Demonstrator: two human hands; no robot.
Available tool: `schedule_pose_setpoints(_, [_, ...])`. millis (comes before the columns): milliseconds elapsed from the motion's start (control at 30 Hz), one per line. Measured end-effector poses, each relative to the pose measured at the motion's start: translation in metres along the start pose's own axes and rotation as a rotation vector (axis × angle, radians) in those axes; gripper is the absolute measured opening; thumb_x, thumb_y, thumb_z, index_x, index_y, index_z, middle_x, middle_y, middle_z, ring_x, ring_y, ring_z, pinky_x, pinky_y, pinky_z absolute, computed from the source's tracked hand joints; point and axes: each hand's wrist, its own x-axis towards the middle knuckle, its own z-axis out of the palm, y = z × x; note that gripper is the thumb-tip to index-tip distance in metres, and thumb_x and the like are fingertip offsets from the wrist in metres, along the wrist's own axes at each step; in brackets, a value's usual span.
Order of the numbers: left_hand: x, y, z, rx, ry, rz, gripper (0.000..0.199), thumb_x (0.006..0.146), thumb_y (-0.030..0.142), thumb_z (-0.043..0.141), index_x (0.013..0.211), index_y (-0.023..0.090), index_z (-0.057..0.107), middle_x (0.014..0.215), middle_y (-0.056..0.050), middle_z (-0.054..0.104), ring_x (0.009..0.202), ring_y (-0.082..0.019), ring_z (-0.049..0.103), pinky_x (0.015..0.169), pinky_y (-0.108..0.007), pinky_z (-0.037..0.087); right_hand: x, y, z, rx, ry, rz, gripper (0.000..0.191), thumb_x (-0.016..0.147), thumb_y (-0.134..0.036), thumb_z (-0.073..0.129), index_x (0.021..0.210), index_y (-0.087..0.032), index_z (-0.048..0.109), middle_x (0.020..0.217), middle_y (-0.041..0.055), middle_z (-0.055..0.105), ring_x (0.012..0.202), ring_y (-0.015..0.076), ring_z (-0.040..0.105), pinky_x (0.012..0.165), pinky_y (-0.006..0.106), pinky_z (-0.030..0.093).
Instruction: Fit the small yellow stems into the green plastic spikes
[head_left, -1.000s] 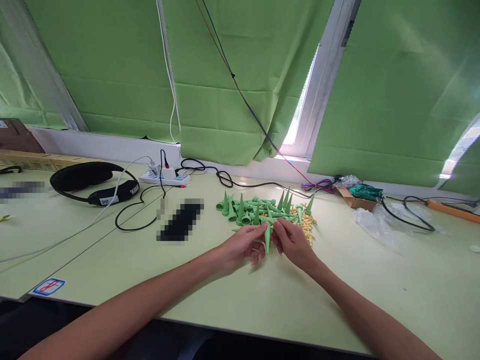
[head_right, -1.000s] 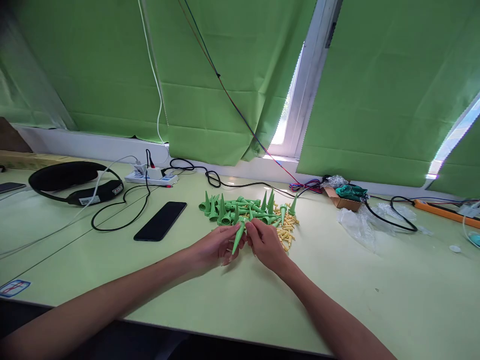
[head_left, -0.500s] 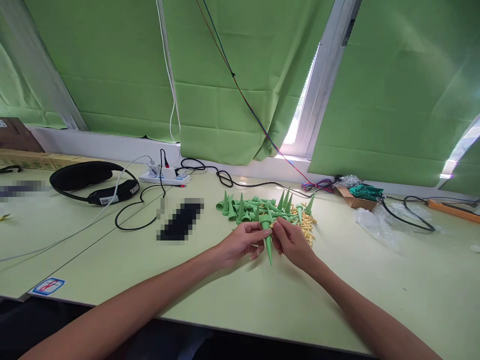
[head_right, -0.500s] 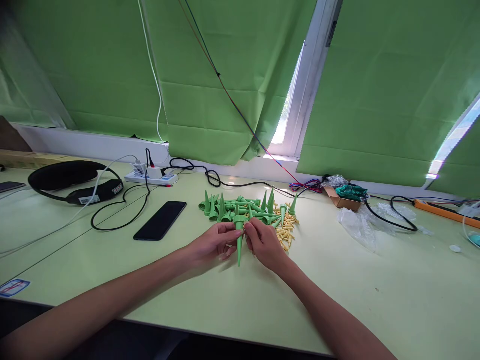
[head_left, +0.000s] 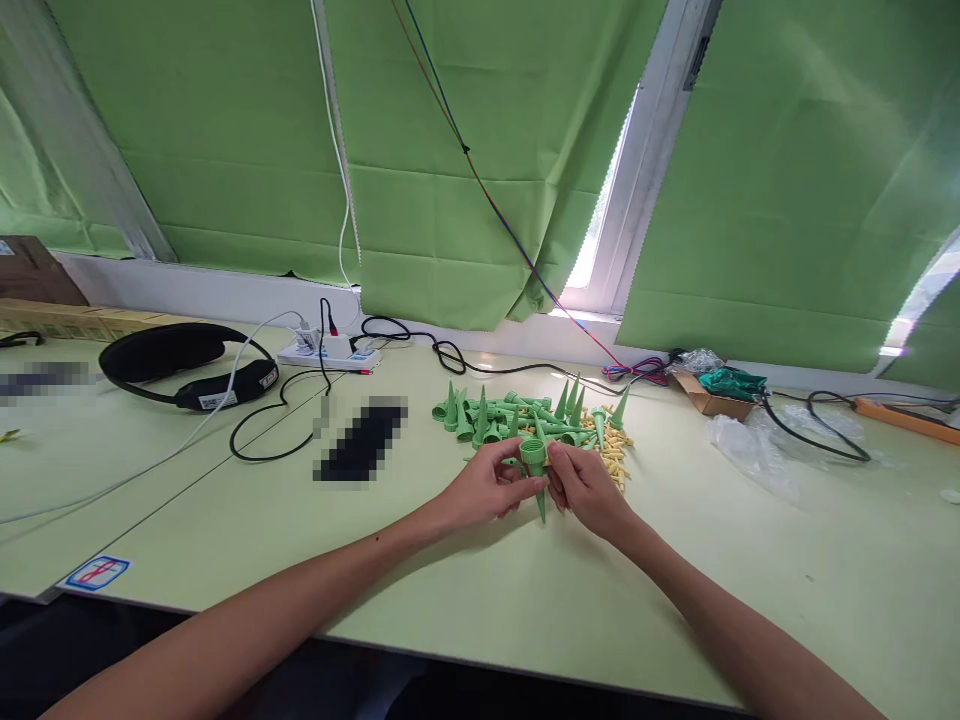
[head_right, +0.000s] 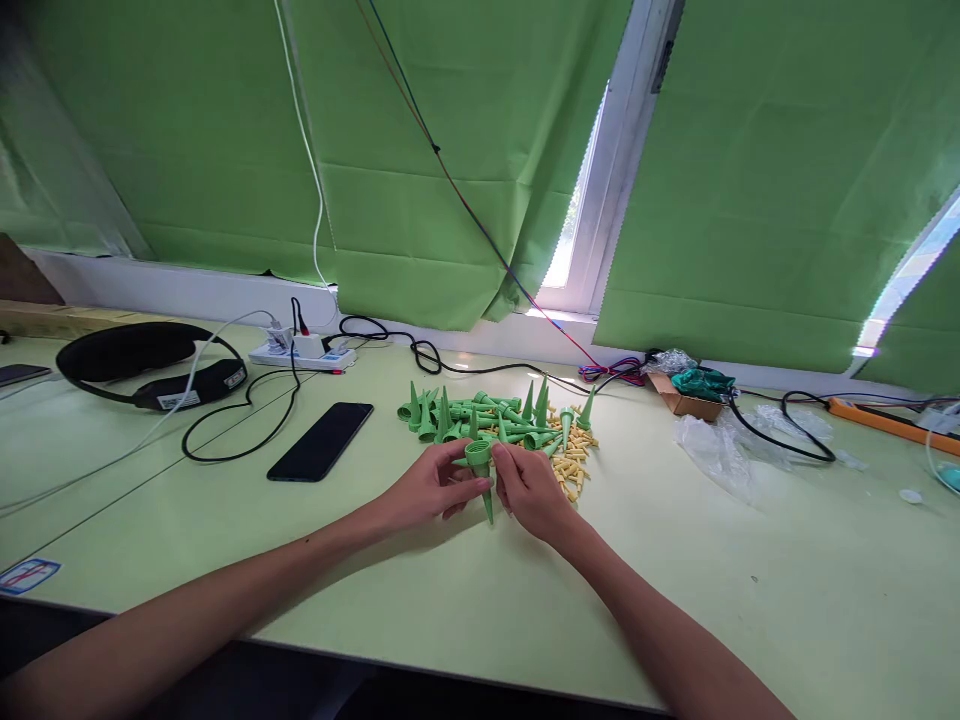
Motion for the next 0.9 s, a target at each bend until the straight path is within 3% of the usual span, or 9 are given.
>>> schedule_pose_setpoints(133, [0.0005, -0.0054, 0.0033, 0.151, 0.148, 0.07, 0.031, 0.081, 0.042, 0.068, 0.08, 0.02, 0.046, 0.059, 0.006, 0.045, 0.053, -0.01, 0.044, 0.049, -0.023, 0.034, 0.0, -0.0003, 0.0002, -0.031, -0.006, -0.008, 0.056, 0.102, -0.051, 0.029, 0.056, -0.022, 0.041, 0.044, -0.0026, 0.047, 0.043, 0.0113, 0.045, 0.053, 0.026, 0.038])
schedule_pose_setpoints(267, [0.0008, -0.0056, 0.0034, 0.24, 0.191, 0.131, 0.027, 0.082, 0.041, 0.065, 0.08, 0.019, 0.049, 0.065, 0.005, 0.046, 0.058, -0.011, 0.047, 0.051, -0.022, 0.036, 0.0, -0.0016, 0.0, -0.038, -0.009, -0.008, 0.057, 0.102, -0.051, 0.028, 0.055, -0.022, 0.04, 0.043, -0.0025, 0.047, 0.042, 0.0113, 0.044, 0.053, 0.026, 0.038])
schedule_pose_setpoints(567, [0.0015, -0.0054, 0.0053, 0.217, 0.181, 0.084, 0.027, 0.083, 0.041, 0.065, 0.082, 0.019, 0.05, 0.063, 0.004, 0.047, 0.056, -0.01, 0.044, 0.051, -0.023, 0.035, 0.001, -0.0019, 0.0006, -0.052, -0.003, 0.003, 0.057, 0.102, -0.05, 0.029, 0.054, -0.022, 0.041, 0.042, -0.0027, 0.047, 0.042, 0.0116, 0.046, 0.053, 0.026, 0.039])
schedule_pose_setpoints(733, [0.0008, -0.0072, 0.0052, 0.093, 0.14, 0.006, 0.029, 0.083, 0.044, 0.065, 0.092, 0.019, 0.053, 0.057, 0.007, 0.041, 0.048, -0.009, 0.041, 0.045, -0.021, 0.029, 0.0007, -0.0033, 0.0007, -0.063, 0.0, -0.001, 0.055, 0.102, -0.051, 0.031, 0.056, -0.022, 0.041, 0.042, -0.0032, 0.048, 0.042, 0.0116, 0.047, 0.052, 0.025, 0.039])
schedule_pose_setpoints(900, [0.0023, -0.0101, 0.0038, -0.052, 0.12, -0.078, 0.035, 0.081, 0.045, 0.068, 0.095, 0.022, 0.045, 0.057, 0.009, 0.042, 0.044, -0.008, 0.042, 0.042, -0.019, 0.03, 0.001, -0.0044, 0.002, -0.076, 0.008, -0.007, 0.054, 0.102, -0.051, 0.03, 0.057, -0.022, 0.041, 0.043, -0.0031, 0.048, 0.042, 0.0115, 0.046, 0.051, 0.025, 0.038])
